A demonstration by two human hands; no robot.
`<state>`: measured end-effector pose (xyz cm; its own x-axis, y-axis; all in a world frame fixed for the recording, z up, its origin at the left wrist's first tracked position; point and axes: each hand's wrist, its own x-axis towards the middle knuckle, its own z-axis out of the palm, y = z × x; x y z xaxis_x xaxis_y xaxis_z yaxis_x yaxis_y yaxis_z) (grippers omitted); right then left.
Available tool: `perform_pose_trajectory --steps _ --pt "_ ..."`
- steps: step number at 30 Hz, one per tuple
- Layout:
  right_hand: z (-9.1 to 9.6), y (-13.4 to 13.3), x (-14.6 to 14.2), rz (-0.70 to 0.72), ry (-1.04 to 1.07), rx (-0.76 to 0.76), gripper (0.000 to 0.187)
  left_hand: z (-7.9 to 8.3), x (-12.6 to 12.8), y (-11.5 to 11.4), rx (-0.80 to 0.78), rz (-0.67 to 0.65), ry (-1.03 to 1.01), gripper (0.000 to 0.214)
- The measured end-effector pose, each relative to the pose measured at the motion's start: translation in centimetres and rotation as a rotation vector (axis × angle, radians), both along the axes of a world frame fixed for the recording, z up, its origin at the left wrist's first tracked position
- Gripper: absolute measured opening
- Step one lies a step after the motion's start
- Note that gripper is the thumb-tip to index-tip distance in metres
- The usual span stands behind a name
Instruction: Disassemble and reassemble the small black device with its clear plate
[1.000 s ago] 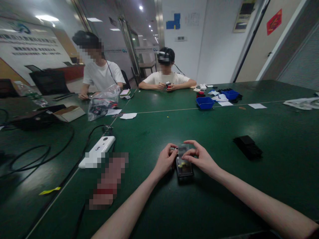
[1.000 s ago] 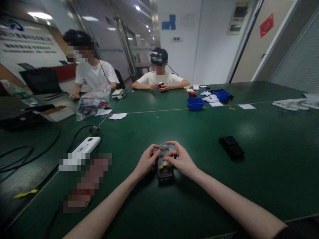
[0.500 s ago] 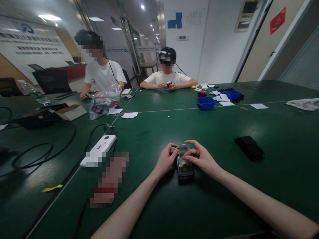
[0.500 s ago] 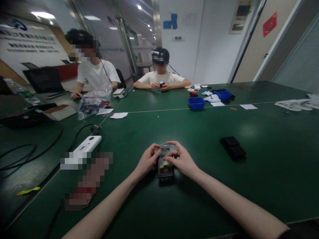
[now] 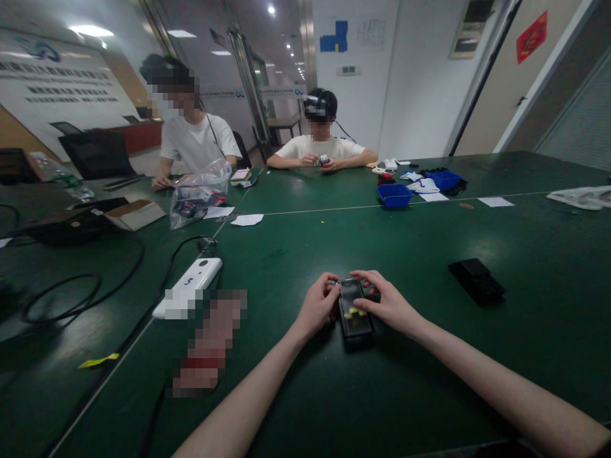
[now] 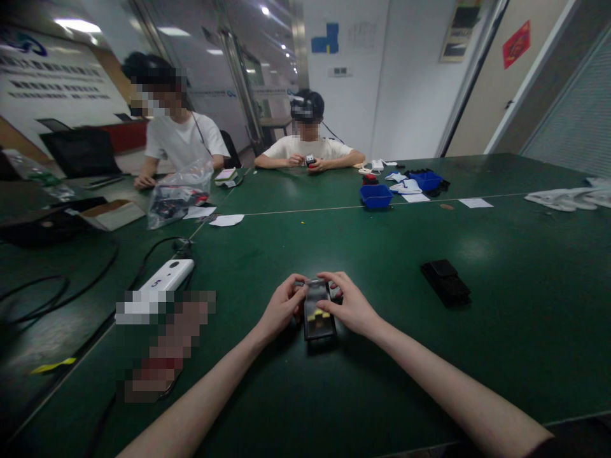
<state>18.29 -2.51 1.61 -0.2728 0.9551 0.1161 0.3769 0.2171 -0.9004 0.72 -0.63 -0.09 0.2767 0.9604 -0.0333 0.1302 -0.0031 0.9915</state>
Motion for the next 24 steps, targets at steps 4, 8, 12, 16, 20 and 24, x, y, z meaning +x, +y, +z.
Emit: perform_pose_trajectory --steps 4,8,12,16,20,24 --pt "-0.6 0.1 0.0 0.017 0.029 -0.02 0.045 -0.1 -0.2 0.0 -0.019 -0.007 -0.032 0.022" --pt "-1.2 0.3 0.0 0.027 0.052 -0.071 0.049 -0.3 -0.3 0.1 -0.009 -0.022 -0.043 0.026" --pt "-1.6 0.5 0.0 0.009 0.096 -0.128 0.063 -0.5 -0.2 0.2 0.041 -0.016 0.014 0.029" --pt "-1.6 0.4 0.0 -0.014 0.085 -0.201 0.056 -0.2 -0.1 0.1 0.046 0.049 -0.014 0.03" --pt "-1.5 0.2 0.0 0.08 0.076 -0.129 0.045 0.0 0.1 0.0 0.026 0.121 -0.091 0.032" --pt "-1.4 -0.1 0.0 0.141 0.116 -0.057 0.057 0.0 0.2 -0.1 0.021 0.159 -0.153 0.033"
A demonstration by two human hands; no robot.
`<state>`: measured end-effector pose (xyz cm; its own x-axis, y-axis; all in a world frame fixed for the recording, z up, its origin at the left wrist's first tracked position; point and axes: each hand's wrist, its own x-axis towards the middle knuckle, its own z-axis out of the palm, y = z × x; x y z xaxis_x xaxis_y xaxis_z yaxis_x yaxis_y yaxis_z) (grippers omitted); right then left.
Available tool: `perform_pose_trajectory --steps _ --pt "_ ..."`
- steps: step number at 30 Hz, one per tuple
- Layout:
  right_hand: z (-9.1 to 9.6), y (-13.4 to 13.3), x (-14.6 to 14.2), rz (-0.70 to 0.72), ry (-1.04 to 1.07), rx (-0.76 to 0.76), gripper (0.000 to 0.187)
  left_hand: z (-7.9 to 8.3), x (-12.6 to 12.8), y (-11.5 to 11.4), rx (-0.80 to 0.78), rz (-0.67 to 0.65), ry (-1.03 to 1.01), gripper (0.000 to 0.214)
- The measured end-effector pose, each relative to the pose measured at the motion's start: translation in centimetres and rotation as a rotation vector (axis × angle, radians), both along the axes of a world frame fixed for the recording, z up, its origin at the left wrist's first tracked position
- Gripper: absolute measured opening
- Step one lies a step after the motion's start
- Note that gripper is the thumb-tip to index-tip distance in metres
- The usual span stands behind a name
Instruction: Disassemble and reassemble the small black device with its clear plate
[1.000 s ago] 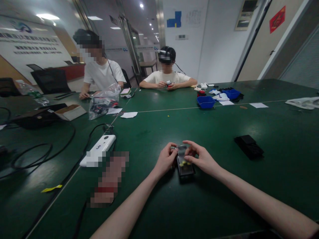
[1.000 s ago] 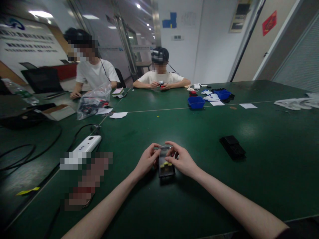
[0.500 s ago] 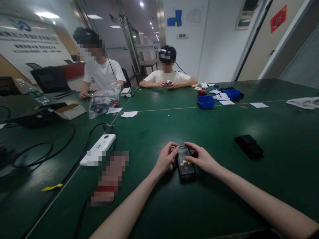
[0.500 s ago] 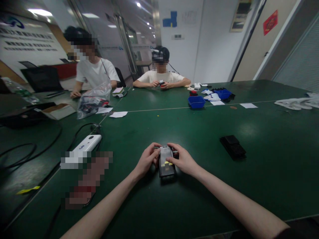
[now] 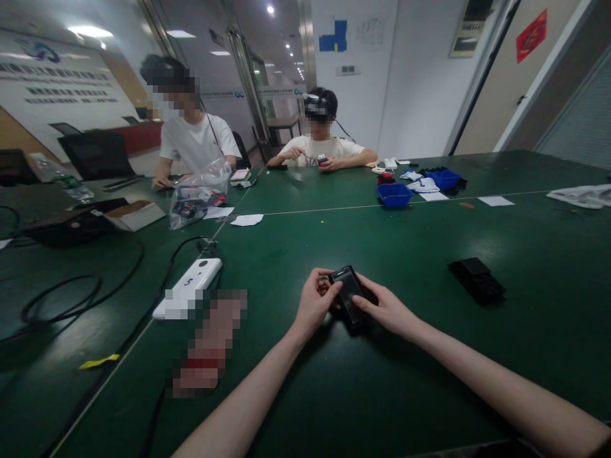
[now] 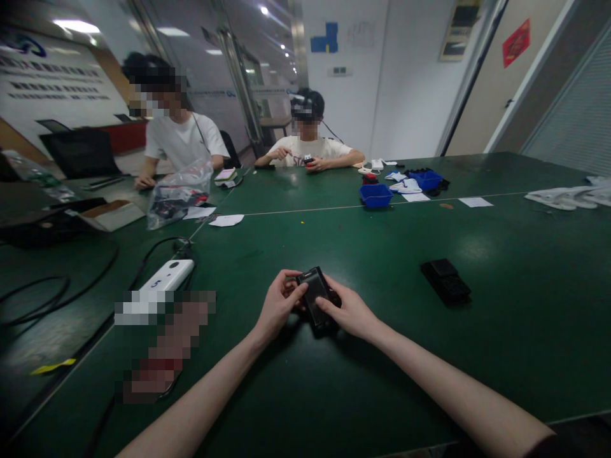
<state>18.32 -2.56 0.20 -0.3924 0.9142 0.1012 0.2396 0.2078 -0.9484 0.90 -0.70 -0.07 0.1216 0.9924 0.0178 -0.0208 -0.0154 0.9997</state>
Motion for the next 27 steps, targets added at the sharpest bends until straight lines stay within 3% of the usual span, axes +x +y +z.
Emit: perform_pose_trajectory --steps 5,8,13,16,20,27 --pt "-0.1 -0.1 0.0 -0.011 0.014 0.011 0.06 0.1 0.2 0.0 -0.005 -0.044 -0.037 0.034" --pt "0.1 0.5 0.7 -0.091 -0.079 0.126 0.056 0.4 0.3 -0.1 -0.033 -0.064 -0.04 0.038" --pt "1.0 2.8 4.9 -0.39 -0.479 0.409 0.053 0.7 0.2 -0.3 -0.074 -0.063 -0.049 0.036" --pt "1.4 4.1 8.4 -0.567 -0.821 0.496 0.049 0.6 0.1 -0.3 -0.074 -0.092 -0.024 0.033" --pt "1.1 4.9 11.1 -0.61 -1.128 0.531 0.039 0.4 0.1 -0.2 -0.066 -0.118 0.012 0.03" --pt "0.6 5.2 11.3 -0.616 -1.26 0.526 0.036 0.2 -0.1 -0.2 -0.057 -0.14 0.023 0.028"
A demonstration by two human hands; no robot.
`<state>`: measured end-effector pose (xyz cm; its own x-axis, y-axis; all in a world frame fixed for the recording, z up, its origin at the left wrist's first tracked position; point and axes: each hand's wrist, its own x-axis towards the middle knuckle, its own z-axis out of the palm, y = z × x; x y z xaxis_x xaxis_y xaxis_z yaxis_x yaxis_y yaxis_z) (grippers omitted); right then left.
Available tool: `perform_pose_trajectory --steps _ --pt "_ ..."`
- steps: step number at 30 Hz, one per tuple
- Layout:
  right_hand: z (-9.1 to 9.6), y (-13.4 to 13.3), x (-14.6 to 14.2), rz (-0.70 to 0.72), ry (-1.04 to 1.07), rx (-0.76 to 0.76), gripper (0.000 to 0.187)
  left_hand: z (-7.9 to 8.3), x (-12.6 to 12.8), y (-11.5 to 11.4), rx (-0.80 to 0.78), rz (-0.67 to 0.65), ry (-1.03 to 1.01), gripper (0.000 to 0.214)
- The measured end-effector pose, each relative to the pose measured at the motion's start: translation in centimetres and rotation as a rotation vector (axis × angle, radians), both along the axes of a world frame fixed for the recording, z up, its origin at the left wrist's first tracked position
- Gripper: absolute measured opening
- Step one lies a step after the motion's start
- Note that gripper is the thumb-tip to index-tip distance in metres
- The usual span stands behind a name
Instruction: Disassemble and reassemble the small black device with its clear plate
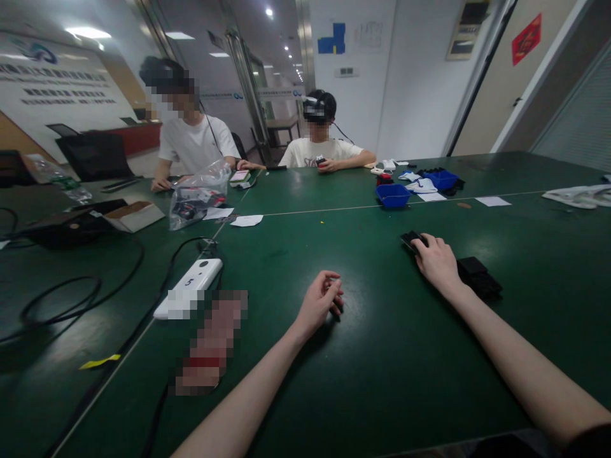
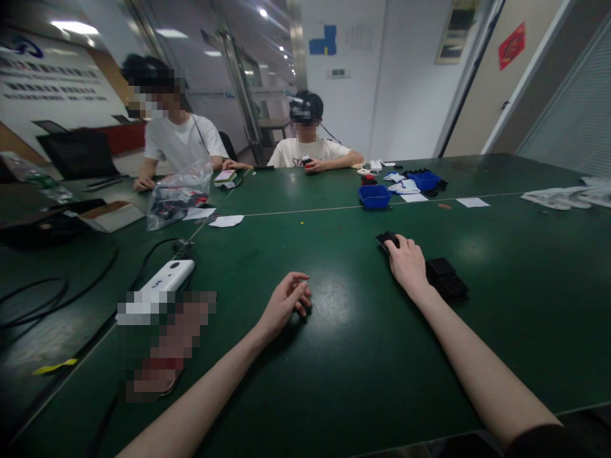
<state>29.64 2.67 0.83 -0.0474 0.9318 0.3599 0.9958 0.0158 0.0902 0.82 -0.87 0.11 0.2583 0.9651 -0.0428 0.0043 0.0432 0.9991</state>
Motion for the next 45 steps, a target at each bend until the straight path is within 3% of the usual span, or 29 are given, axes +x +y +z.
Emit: perform_pose_trajectory --steps 11,18,24,28,37,42,45 --pt "-0.6 0.0 0.3 -0.022 -0.017 -0.065 0.035 -0.2 -0.1 0.1 0.007 -0.024 0.023 0.026" --pt "2.2 -1.3 0.6 -0.151 -0.039 -0.018 0.039 -0.2 -0.1 0.1 0.014 -0.039 0.041 0.025" --pt "3.1 -2.4 2.3 -0.458 -0.018 -0.299 0.035 -0.1 -0.1 0.1 0.02 -0.049 0.066 0.025" --pt "2.8 -2.2 3.1 -0.462 0.054 -0.439 0.025 -0.1 -0.1 0.1 0.016 -0.053 0.081 0.024" --pt "3.0 -2.3 2.1 -0.335 -0.007 -0.316 0.028 0.0 -0.1 0.1 0.016 -0.055 0.085 0.022" --pt "3.8 -2.5 1.7 -0.291 -0.057 -0.146 0.04 0.0 0.0 0.1 0.01 -0.064 0.085 0.023" --pt "4.4 -2.4 1.3 -0.213 0.08 -0.012 0.044 0.0 0.0 0.2 0.014 -0.06 0.087 0.022"
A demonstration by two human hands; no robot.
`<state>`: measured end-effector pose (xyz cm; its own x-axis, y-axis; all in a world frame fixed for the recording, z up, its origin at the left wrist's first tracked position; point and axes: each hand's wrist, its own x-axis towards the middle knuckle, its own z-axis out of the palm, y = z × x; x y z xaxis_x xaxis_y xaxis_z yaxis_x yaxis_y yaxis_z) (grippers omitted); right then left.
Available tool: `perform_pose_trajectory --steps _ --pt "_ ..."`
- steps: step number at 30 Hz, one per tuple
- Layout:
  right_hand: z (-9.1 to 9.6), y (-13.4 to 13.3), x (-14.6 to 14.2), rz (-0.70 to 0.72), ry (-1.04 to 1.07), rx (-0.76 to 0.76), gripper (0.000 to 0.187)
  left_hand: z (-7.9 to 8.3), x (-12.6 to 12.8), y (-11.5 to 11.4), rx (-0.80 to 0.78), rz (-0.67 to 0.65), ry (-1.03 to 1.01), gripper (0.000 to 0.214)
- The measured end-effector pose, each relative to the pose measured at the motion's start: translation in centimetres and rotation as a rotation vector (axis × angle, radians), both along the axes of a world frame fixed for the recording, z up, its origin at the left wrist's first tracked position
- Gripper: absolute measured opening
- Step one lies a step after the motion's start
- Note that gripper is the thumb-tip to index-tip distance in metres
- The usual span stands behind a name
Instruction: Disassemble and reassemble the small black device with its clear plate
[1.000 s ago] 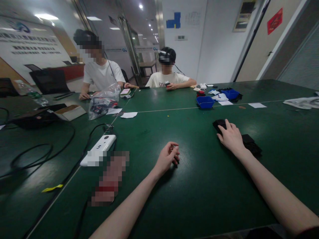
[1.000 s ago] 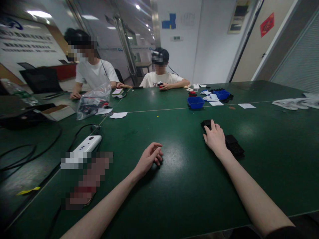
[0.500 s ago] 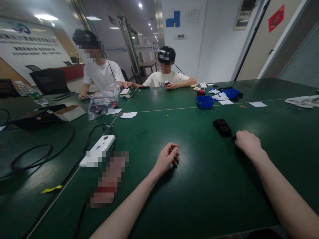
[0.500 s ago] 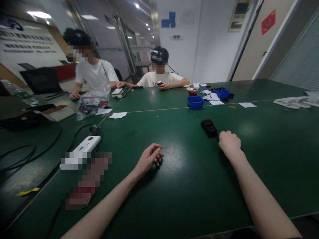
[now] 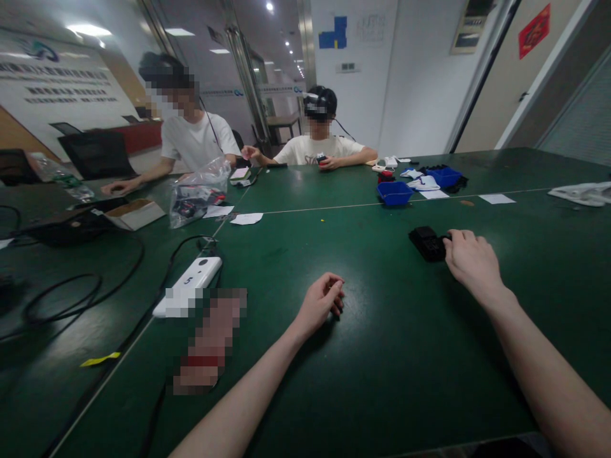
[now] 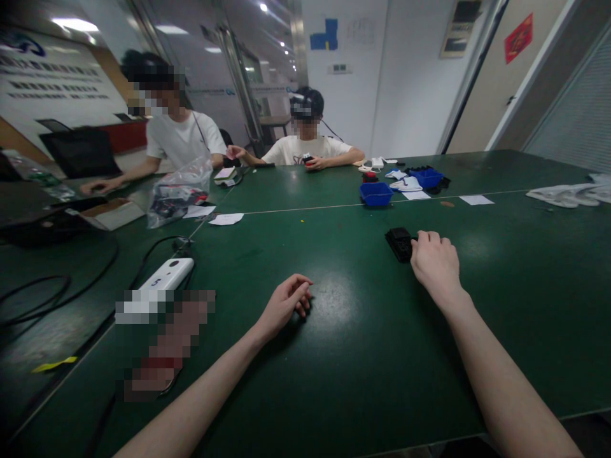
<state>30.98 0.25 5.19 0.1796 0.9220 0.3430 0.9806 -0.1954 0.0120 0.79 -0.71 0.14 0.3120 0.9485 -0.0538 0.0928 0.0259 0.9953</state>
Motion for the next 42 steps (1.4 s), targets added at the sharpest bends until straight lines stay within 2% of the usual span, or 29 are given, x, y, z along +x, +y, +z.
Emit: perform_pose_trajectory --steps 3,5,9,12,15,18,22,26,33,38,42 --pt "0.0 0.4 -0.9 0.132 0.31 0.095 0.042 0.0 0.0 0.0 0.003 -0.002 0.005 0.021" --pt "-0.5 0.5 -2.0 0.214 0.587 0.09 0.039 0.0 0.0 0.0 0.003 -0.002 0.004 0.02" --pt "-2.3 0.0 -5.5 0.282 1.202 -0.02 0.033 0.0 -0.1 0.0 0.0 0.001 -0.001 0.02" --pt "-3.3 -1.1 -8.5 0.292 1.618 -0.208 0.031 0.0 -0.1 0.0 -0.004 -0.003 -0.014 0.023" --pt "-3.5 -2.2 -10.7 0.337 1.853 -0.366 0.033 0.0 -0.1 0.1 -0.025 -0.017 -0.033 0.032" --pt "-3.5 -3.0 -11.7 0.402 1.973 -0.436 0.036 -0.1 0.0 0.2 -0.04 -0.059 -0.041 0.04" --pt "-4.2 -3.3 -12.1 0.465 1.964 -0.512 0.034 -0.3 0.0 0.2 -0.007 -0.084 -0.024 0.033" --pt "-5.1 -3.1 -12.1 0.515 1.855 -0.531 0.033 -0.2 0.0 0.1 0.001 -0.041 -0.018 0.024" --pt "-4.4 -2.5 -11.6 0.717 1.451 -0.511 0.021 0.0 -0.1 -0.1 0.006 0.051 -0.014 0.019" --pt "-4.3 -2.1 -10.9 0.682 1.249 -0.488 0.023 -0.1 -0.1 0.1 0.027 0.097 -0.005 0.016" --pt "-4.0 -1.7 -9.8 0.619 1.073 -0.371 0.023 0.1 -0.1 0.1 0.028 0.121 0.001 0.015"
